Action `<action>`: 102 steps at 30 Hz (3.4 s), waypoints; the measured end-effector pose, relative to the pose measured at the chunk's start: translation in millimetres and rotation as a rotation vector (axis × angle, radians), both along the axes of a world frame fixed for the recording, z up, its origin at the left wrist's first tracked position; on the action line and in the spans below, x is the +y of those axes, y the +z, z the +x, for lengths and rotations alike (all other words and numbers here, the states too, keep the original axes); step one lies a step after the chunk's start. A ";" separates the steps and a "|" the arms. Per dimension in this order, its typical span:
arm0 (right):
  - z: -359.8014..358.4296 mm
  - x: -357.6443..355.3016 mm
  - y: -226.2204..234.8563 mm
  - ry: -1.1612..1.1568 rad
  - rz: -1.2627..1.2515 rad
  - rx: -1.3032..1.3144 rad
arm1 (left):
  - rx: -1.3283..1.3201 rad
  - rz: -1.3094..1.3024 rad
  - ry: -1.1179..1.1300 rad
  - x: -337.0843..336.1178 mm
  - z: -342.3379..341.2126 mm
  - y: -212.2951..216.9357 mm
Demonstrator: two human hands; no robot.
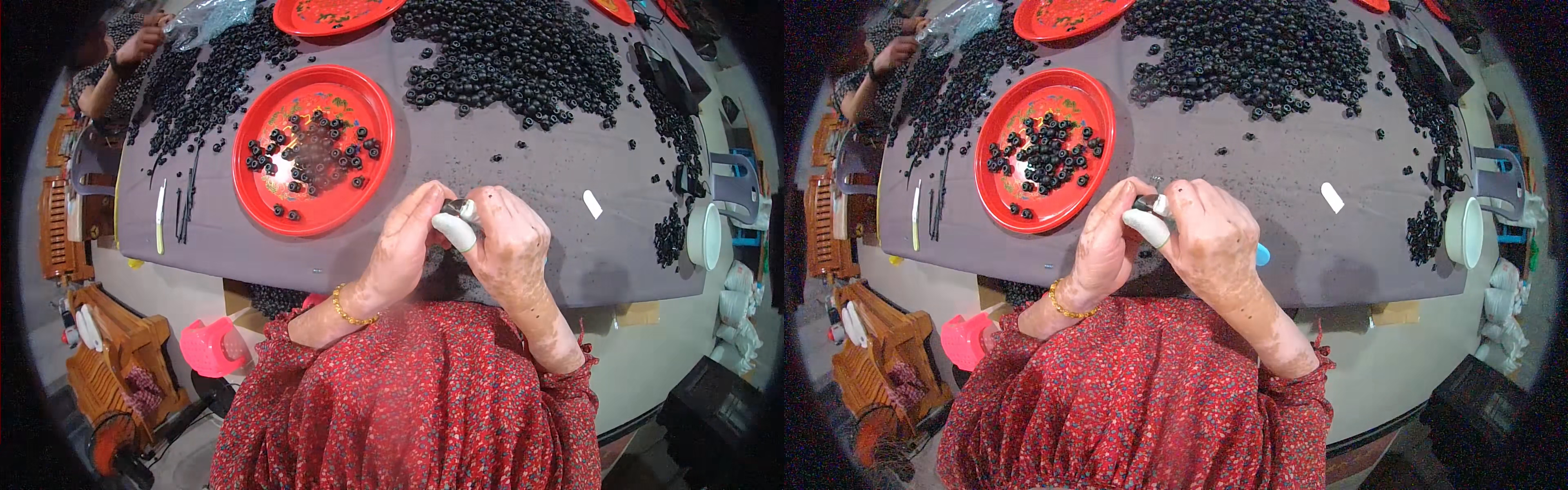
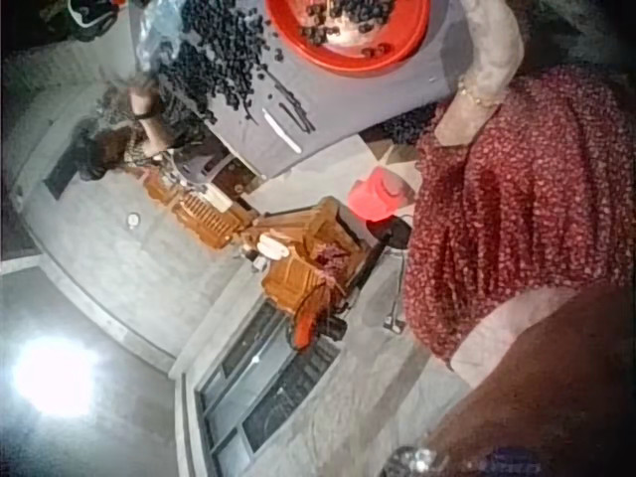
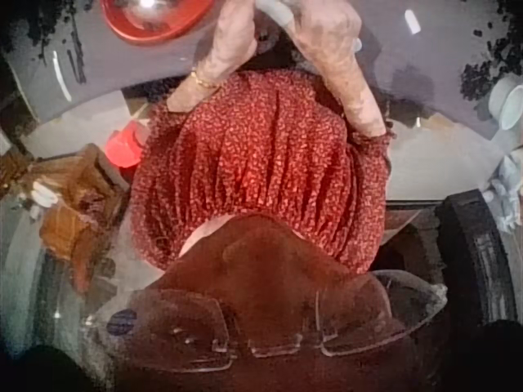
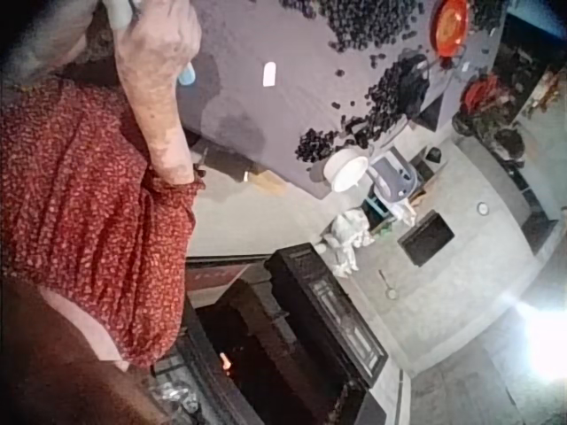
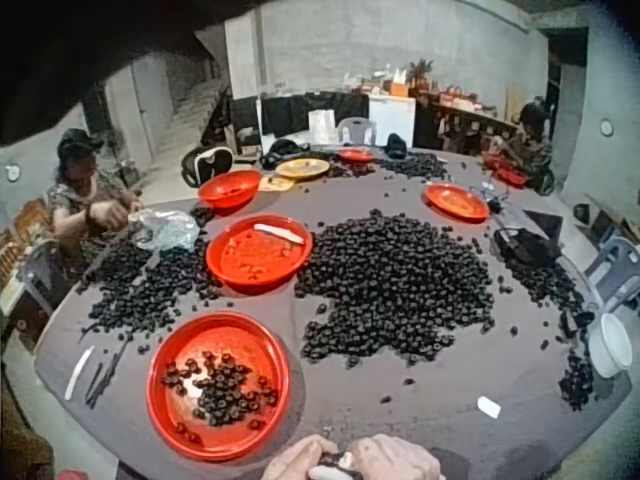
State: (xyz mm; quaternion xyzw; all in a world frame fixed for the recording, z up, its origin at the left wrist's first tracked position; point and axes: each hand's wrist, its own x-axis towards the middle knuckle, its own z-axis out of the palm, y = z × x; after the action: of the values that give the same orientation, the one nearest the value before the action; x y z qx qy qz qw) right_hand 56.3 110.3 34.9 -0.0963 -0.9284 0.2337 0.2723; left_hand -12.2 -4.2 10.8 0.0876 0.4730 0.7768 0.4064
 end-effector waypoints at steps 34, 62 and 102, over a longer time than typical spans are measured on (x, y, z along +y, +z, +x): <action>8.5 9.2 -10.0 0.091 -0.184 0.099 | -0.163 0.173 -0.020 1.3 6.7 9.2; -44.0 144.1 -70.4 -0.437 -0.058 -0.398 | 1.052 -0.763 0.428 -73.7 -98.9 -18.6; 7.6 12.2 14.3 0.009 -0.858 -0.108 | 0.000 0.145 -0.020 15.0 0.8 1.5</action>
State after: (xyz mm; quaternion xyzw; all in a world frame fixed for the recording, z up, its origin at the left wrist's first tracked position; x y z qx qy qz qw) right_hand 63.8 122.5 49.2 -0.2087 -0.7604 0.5945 0.1576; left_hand -11.3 10.8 12.3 0.1214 0.4147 0.8049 0.4067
